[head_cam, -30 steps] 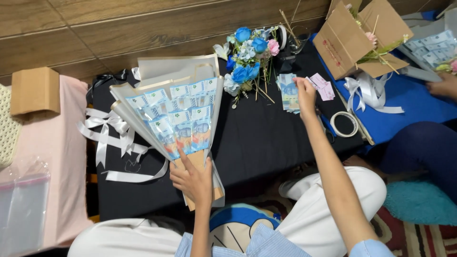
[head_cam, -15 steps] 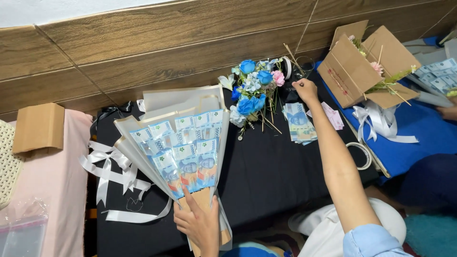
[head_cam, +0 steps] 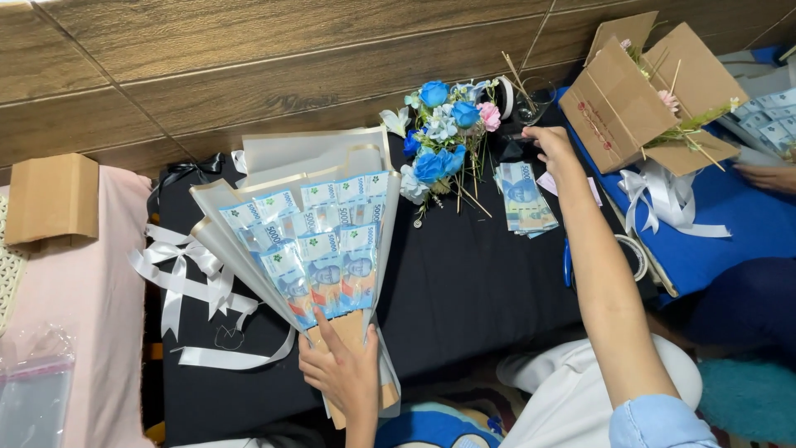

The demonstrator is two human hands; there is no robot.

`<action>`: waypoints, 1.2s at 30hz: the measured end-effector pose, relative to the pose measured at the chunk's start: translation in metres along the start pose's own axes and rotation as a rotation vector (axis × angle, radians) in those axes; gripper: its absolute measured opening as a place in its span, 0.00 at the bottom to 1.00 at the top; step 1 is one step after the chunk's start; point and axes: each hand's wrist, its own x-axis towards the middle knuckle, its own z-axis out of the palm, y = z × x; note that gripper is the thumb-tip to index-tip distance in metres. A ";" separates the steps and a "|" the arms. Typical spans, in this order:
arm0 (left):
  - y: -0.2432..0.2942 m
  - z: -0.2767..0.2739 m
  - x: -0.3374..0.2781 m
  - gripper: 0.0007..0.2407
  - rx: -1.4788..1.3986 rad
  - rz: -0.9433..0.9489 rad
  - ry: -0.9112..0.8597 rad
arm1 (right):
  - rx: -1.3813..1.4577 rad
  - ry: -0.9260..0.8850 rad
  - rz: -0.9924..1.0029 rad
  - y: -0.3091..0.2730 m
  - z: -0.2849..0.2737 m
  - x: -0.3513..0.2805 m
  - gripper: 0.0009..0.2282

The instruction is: Assembling a money bouquet by wrapping it in decorative paper and arranging the currency sticks.

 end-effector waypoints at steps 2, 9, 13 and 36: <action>0.001 -0.001 0.001 0.42 -0.003 -0.004 -0.013 | 0.022 0.003 -0.004 0.006 0.001 -0.006 0.05; 0.002 -0.002 0.001 0.42 -0.015 -0.020 -0.038 | 0.071 0.061 -0.085 0.033 0.012 -0.001 0.06; 0.002 -0.004 0.002 0.42 0.002 -0.022 -0.056 | 0.105 0.031 -0.117 0.039 0.007 -0.003 0.05; 0.003 -0.009 0.003 0.41 -0.021 -0.018 -0.065 | 0.097 0.166 -0.395 0.063 0.019 -0.009 0.09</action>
